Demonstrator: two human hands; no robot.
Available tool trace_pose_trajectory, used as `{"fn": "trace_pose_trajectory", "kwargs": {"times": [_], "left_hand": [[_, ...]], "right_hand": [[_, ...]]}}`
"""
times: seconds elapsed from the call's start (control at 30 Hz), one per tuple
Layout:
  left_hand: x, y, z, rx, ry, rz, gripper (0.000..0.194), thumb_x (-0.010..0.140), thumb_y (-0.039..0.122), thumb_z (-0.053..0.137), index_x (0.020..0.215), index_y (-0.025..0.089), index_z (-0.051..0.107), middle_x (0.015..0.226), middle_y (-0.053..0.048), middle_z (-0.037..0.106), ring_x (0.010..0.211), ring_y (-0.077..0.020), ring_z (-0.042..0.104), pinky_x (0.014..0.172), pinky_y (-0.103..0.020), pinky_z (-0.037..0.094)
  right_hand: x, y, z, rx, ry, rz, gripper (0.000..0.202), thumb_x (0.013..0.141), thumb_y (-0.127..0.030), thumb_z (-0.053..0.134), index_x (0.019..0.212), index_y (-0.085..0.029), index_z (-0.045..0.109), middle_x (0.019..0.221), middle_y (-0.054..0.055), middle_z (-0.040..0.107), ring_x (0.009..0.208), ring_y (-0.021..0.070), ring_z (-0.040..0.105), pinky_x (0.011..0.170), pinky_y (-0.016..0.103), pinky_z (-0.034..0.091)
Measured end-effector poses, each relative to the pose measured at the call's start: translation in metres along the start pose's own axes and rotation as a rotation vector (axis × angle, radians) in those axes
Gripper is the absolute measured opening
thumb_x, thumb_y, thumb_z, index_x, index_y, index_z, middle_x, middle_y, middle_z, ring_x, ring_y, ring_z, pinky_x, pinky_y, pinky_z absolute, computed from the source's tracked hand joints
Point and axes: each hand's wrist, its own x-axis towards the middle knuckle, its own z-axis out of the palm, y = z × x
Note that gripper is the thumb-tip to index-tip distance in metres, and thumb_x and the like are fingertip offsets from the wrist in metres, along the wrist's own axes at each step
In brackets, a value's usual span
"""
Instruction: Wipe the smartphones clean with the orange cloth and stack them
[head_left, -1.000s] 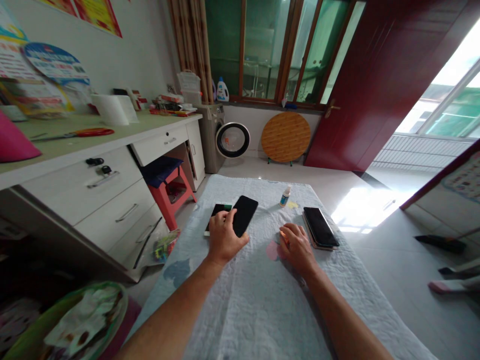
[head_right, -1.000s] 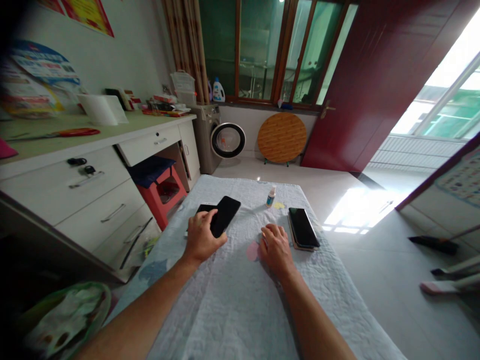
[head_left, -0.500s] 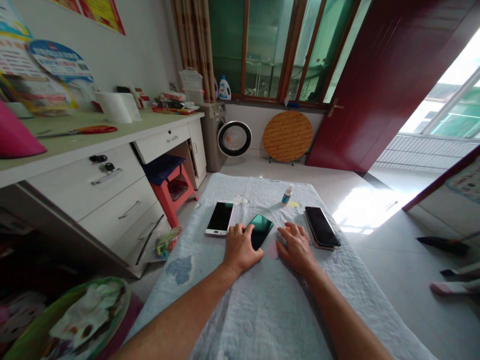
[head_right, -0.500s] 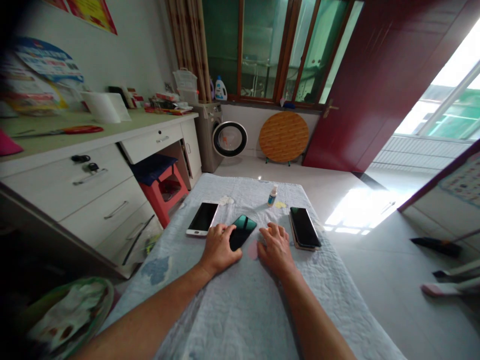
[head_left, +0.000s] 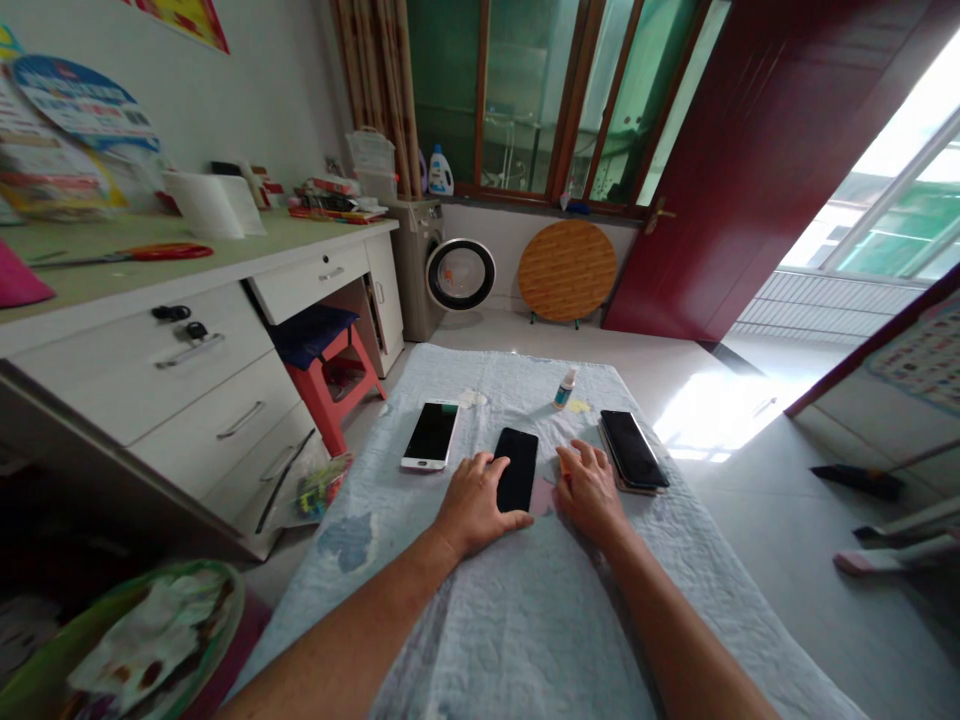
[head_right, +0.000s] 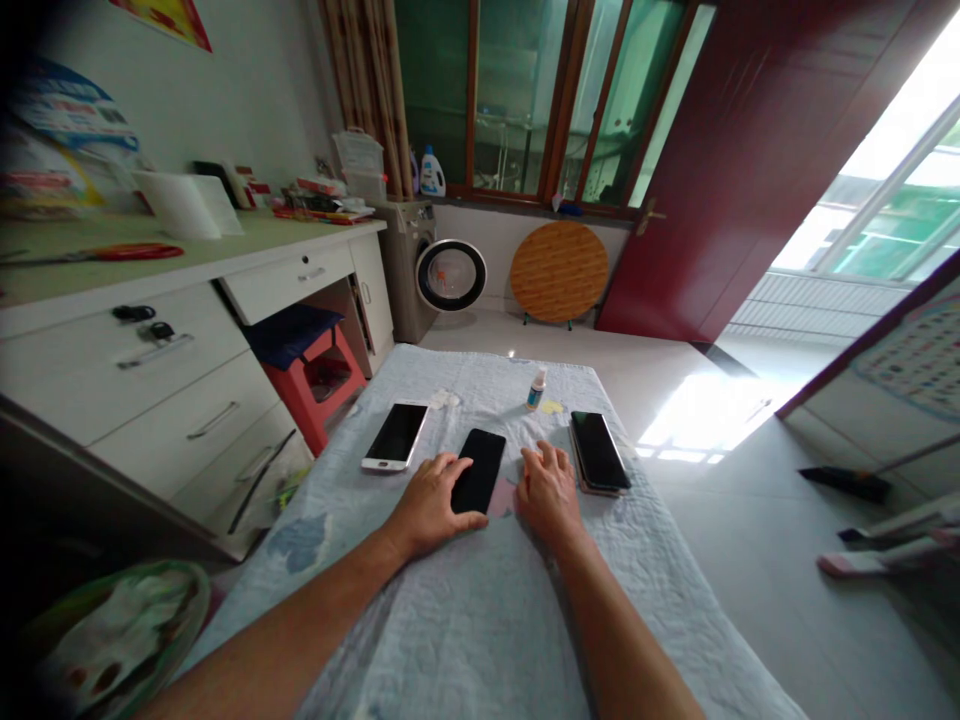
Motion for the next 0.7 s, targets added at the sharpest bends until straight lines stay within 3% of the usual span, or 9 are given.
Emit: {"fn": "trace_pose_trajectory", "kwargs": {"times": [0.2,0.37,0.53,0.7], "left_hand": [[0.000,0.000,-0.001,-0.064,-0.053,0.053,0.085,0.058,0.049,0.081,0.131,0.018,0.051,0.131,-0.014,0.050,0.119,-0.0315,0.052,0.103,-0.041,0.041],[0.001,0.000,0.000,-0.069,-0.033,0.035,0.078,0.060,0.049,0.080,0.127,0.019,0.054,0.124,-0.011,0.053,0.114,-0.0287,0.054,0.101,-0.039,0.043],[0.001,0.004,0.006,-0.017,0.034,0.024,0.072,0.066,0.053,0.075,0.124,0.018,0.055,0.115,-0.010,0.056,0.107,-0.0283,0.057,0.096,-0.038,0.044],[0.000,0.006,0.007,0.025,0.044,0.022,0.067,0.068,0.055,0.073,0.121,0.019,0.057,0.108,-0.009,0.056,0.100,-0.0273,0.058,0.090,-0.038,0.046]], "right_hand": [[0.002,0.004,0.003,0.023,-0.039,0.003,0.030,0.090,-0.016,0.043,0.109,-0.021,0.066,0.107,0.011,0.062,0.097,0.0236,0.050,0.087,0.036,0.040],[0.003,0.006,0.004,0.176,0.012,0.006,0.028,0.093,-0.017,0.041,0.099,-0.022,0.067,0.097,0.008,0.063,0.091,0.0220,0.052,0.080,0.032,0.042],[0.006,-0.009,-0.001,0.439,0.088,-0.082,0.025,0.091,-0.016,0.041,0.105,-0.021,0.062,0.100,0.007,0.062,0.095,0.0201,0.055,0.084,0.031,0.044],[0.004,-0.026,0.000,0.505,0.034,-0.122,0.023,0.085,-0.010,0.045,0.099,-0.021,0.059,0.095,0.005,0.060,0.090,0.0181,0.055,0.083,0.029,0.044]]}}
